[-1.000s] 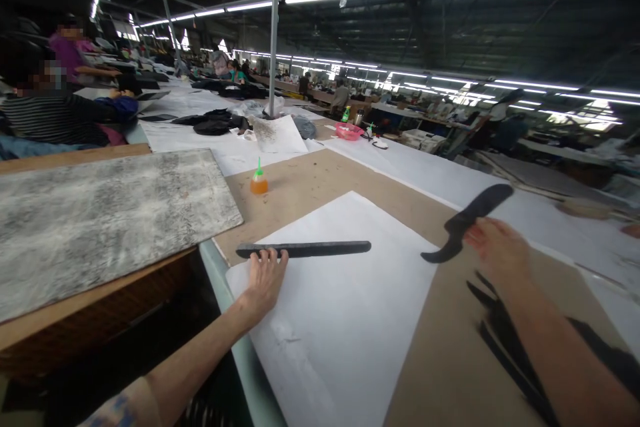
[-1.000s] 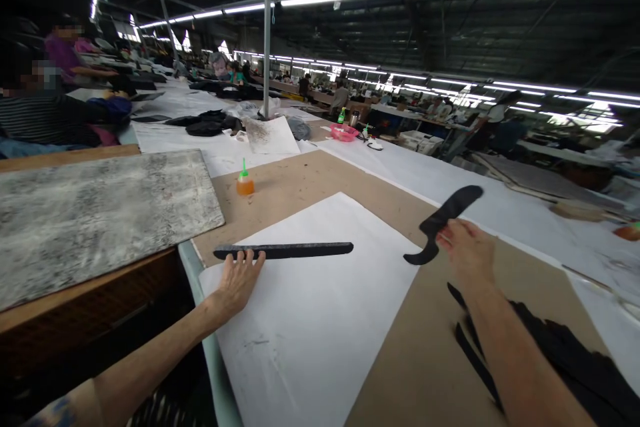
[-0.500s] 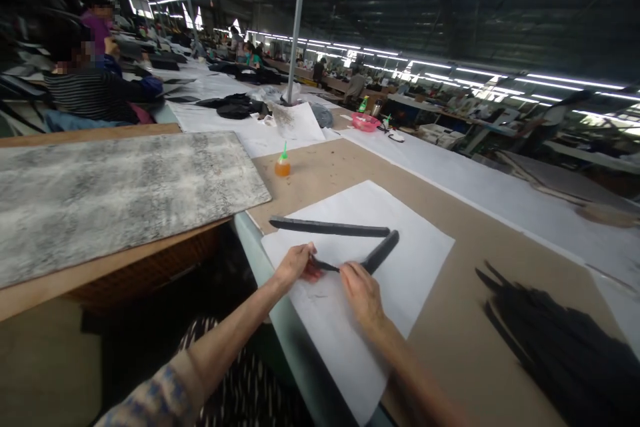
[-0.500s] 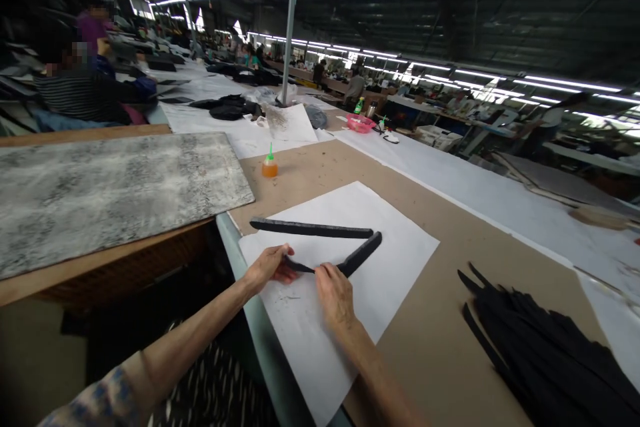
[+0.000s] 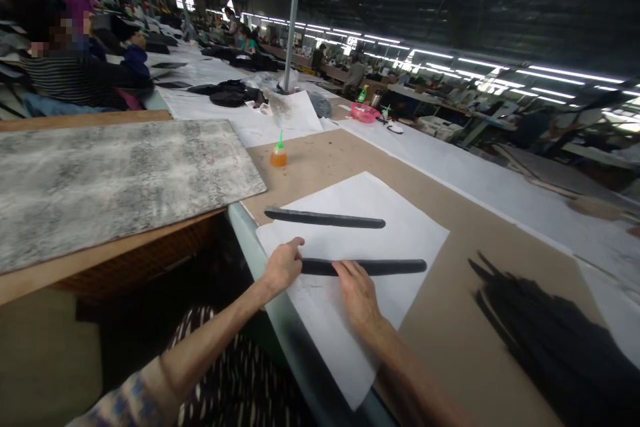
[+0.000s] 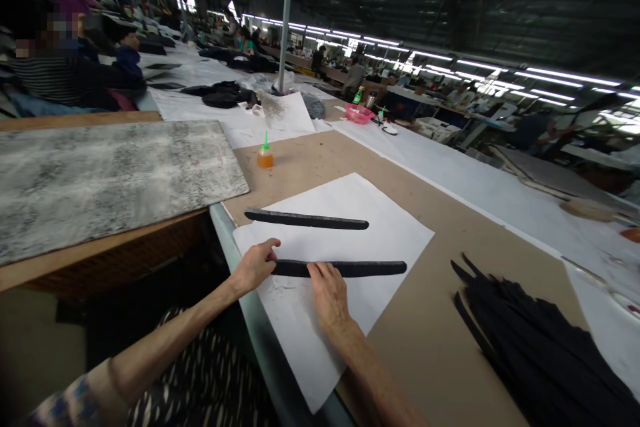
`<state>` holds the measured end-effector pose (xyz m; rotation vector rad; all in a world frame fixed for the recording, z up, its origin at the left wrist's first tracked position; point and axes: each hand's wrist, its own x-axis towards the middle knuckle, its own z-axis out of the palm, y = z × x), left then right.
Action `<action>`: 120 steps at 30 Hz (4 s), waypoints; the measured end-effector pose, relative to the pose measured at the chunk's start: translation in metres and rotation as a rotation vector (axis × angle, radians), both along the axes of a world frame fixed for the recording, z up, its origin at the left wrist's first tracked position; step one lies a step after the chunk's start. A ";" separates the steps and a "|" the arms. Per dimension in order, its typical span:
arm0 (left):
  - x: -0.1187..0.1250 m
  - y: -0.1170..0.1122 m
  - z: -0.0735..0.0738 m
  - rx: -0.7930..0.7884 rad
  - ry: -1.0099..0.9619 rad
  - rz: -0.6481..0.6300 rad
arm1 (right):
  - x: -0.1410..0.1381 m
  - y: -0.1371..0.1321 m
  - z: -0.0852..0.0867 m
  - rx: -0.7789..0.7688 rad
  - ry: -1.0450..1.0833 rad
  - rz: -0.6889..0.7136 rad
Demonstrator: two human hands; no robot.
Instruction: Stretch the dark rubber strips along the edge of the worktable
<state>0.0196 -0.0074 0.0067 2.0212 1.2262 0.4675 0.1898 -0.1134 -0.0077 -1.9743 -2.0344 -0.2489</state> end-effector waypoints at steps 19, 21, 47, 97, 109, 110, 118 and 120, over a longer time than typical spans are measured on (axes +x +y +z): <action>-0.026 -0.005 -0.012 0.300 0.118 -0.115 | -0.037 0.045 0.006 -0.063 0.058 0.208; -0.029 -0.003 -0.010 0.333 0.172 -0.133 | -0.035 0.046 0.003 -0.027 0.053 0.231; -0.040 -0.002 -0.005 0.837 0.417 -0.644 | -0.020 0.043 0.001 0.068 -0.178 0.535; -0.069 -0.022 -0.073 -0.545 -0.782 0.285 | -0.048 0.042 0.008 0.034 -0.219 0.684; -0.092 -0.026 -0.096 -0.656 -0.911 0.340 | -0.027 0.028 0.006 -0.030 -0.071 0.654; -0.092 -0.026 -0.095 -0.676 -0.934 0.333 | -0.028 0.029 0.007 -0.026 -0.097 0.671; -0.096 -0.026 -0.092 -0.751 -1.028 0.307 | -0.028 0.034 0.008 0.023 -0.422 0.803; -0.095 -0.026 -0.098 -0.739 -1.008 0.315 | -0.028 0.036 0.010 0.035 -0.464 0.841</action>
